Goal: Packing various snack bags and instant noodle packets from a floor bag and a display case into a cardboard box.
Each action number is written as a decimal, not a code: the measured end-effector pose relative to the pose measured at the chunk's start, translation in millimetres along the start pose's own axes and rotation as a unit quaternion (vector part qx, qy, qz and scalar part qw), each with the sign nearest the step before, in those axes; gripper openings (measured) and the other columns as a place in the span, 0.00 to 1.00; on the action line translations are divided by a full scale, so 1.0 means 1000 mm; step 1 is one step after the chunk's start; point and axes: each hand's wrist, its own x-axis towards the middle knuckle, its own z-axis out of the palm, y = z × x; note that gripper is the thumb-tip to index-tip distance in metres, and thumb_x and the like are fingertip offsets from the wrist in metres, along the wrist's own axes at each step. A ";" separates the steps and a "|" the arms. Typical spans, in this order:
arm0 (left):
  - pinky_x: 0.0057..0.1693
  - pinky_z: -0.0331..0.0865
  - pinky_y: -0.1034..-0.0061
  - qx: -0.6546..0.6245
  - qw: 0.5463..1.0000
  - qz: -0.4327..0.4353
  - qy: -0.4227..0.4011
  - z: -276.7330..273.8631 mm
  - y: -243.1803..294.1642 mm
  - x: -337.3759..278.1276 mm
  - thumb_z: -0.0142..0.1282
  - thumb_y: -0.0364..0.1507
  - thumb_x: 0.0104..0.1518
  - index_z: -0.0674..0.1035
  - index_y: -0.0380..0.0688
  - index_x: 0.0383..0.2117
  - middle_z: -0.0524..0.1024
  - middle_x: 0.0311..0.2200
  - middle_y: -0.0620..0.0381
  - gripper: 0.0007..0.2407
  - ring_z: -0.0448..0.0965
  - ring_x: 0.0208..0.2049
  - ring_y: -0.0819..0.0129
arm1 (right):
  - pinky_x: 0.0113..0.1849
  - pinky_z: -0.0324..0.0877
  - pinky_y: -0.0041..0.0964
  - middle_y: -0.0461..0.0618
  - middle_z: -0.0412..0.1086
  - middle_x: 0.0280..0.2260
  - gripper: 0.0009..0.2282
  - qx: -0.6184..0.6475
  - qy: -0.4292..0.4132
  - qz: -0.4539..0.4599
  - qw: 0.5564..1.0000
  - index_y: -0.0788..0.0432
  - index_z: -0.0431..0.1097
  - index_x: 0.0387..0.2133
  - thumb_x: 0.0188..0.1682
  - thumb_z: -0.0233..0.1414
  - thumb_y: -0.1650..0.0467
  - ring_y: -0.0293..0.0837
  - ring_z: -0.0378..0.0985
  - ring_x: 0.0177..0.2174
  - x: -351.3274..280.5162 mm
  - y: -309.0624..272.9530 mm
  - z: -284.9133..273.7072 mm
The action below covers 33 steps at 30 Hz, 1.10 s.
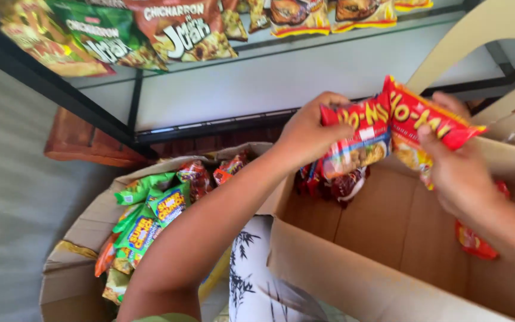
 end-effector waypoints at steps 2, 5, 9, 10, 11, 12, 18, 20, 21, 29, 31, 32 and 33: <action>0.49 0.75 0.71 0.173 0.982 -0.058 -0.044 0.014 -0.003 -0.012 0.65 0.31 0.48 0.75 0.42 0.47 0.82 0.38 0.49 0.20 0.83 0.41 0.64 | 0.28 0.58 0.50 0.53 0.69 0.52 0.23 -0.010 0.042 0.179 0.983 0.49 0.53 0.71 0.62 0.47 0.68 0.52 0.59 0.34 -0.013 0.039 -0.010; 0.49 0.74 0.65 0.328 0.933 -0.127 -0.071 0.039 0.003 -0.014 0.68 0.36 0.43 0.73 0.45 0.44 0.82 0.37 0.47 0.23 0.83 0.41 0.54 | 0.58 0.64 0.35 0.50 0.63 0.58 0.21 -0.016 -0.032 0.029 0.999 0.57 0.51 0.68 0.62 0.44 0.69 0.41 0.65 0.57 -0.020 0.113 -0.024; 0.48 0.72 0.59 0.376 0.916 -0.124 -0.068 0.043 -0.024 -0.010 0.68 0.38 0.41 0.71 0.48 0.44 0.82 0.37 0.45 0.24 0.82 0.42 0.48 | 0.59 0.58 0.38 0.55 0.64 0.58 0.21 -0.174 -0.037 -0.006 0.984 0.58 0.50 0.67 0.62 0.43 0.70 0.45 0.64 0.58 -0.024 0.153 -0.029; 0.47 0.73 0.58 0.393 0.910 -0.116 -0.061 0.043 -0.033 -0.013 0.67 0.36 0.42 0.71 0.50 0.44 0.82 0.37 0.45 0.22 0.82 0.41 0.47 | 0.60 0.58 0.37 0.54 0.64 0.58 0.20 -0.169 -0.034 0.002 0.985 0.58 0.50 0.67 0.62 0.43 0.70 0.45 0.64 0.58 -0.028 0.160 -0.028; 0.46 0.73 0.57 0.409 0.904 -0.107 -0.055 0.042 -0.042 -0.015 0.65 0.34 0.44 0.72 0.51 0.44 0.81 0.37 0.45 0.21 0.82 0.41 0.47 | 0.60 0.58 0.36 0.54 0.64 0.58 0.20 -0.163 -0.031 0.010 0.986 0.58 0.51 0.67 0.62 0.43 0.69 0.45 0.64 0.58 -0.032 0.167 -0.026; 0.46 0.73 0.57 0.408 0.905 -0.110 -0.056 0.041 -0.040 -0.020 0.65 0.34 0.44 0.72 0.51 0.44 0.81 0.37 0.45 0.21 0.82 0.41 0.47 | 0.60 0.58 0.36 0.54 0.64 0.58 0.20 -0.164 -0.032 0.013 0.986 0.58 0.51 0.67 0.62 0.43 0.69 0.45 0.64 0.58 -0.039 0.174 -0.023; 0.48 0.75 0.55 0.515 0.822 -0.157 -0.185 0.038 -0.021 -0.046 0.58 0.33 0.52 0.81 0.51 0.38 0.83 0.36 0.47 0.09 0.84 0.41 0.48 | 0.31 0.61 0.48 0.63 0.70 0.46 0.24 -0.015 -0.011 0.254 0.967 0.55 0.53 0.67 0.58 0.52 0.71 0.53 0.68 0.33 -0.084 0.158 0.007; 0.49 0.76 0.58 0.576 0.750 -0.204 -0.253 0.039 -0.022 -0.053 0.56 0.34 0.55 0.85 0.50 0.37 0.83 0.39 0.46 0.09 0.84 0.43 0.50 | 0.41 0.73 0.35 0.53 0.64 0.48 0.23 0.020 -0.087 0.120 0.989 0.58 0.54 0.56 0.49 0.56 0.75 0.40 0.75 0.42 -0.099 0.165 0.011; 0.49 0.76 0.58 0.574 0.750 -0.207 -0.256 0.040 -0.033 -0.058 0.56 0.34 0.55 0.85 0.50 0.37 0.83 0.39 0.46 0.09 0.84 0.43 0.50 | 0.41 0.73 0.35 0.53 0.64 0.48 0.23 0.020 -0.087 0.125 0.988 0.58 0.54 0.56 0.49 0.56 0.75 0.40 0.75 0.42 -0.109 0.176 0.009; 0.48 0.77 0.66 0.687 0.566 -0.193 -0.412 0.043 -0.085 -0.075 0.51 0.32 0.61 0.84 0.51 0.46 0.82 0.48 0.56 0.12 0.82 0.49 0.60 | 0.51 0.67 0.42 0.52 0.68 0.48 0.22 0.183 -0.308 0.373 0.856 0.61 0.62 0.55 0.49 0.52 0.63 0.47 0.71 0.50 -0.101 0.158 0.040; 0.49 0.76 0.65 0.688 0.553 -0.199 -0.426 0.045 -0.067 -0.070 0.52 0.35 0.61 0.84 0.51 0.47 0.80 0.49 0.55 0.13 0.81 0.50 0.60 | 0.51 0.67 0.45 0.57 0.67 0.48 0.24 0.204 -0.318 0.383 0.843 0.61 0.63 0.57 0.47 0.55 0.65 0.51 0.69 0.49 -0.102 0.189 0.045; 0.50 0.75 0.65 0.685 0.542 -0.206 -0.441 0.048 -0.058 -0.068 0.52 0.37 0.60 0.83 0.51 0.48 0.79 0.50 0.55 0.14 0.80 0.51 0.59 | 0.51 0.66 0.47 0.62 0.65 0.47 0.26 0.221 -0.328 0.396 0.829 0.61 0.63 0.59 0.46 0.57 0.67 0.55 0.68 0.48 -0.104 0.205 0.046; 0.50 0.75 0.65 0.685 0.541 -0.206 -0.441 0.045 -0.066 -0.071 0.52 0.37 0.60 0.83 0.51 0.48 0.79 0.50 0.55 0.14 0.80 0.51 0.59 | 0.51 0.66 0.47 0.62 0.65 0.47 0.26 0.222 -0.328 0.396 0.828 0.61 0.63 0.59 0.46 0.57 0.67 0.55 0.68 0.48 -0.101 0.205 0.049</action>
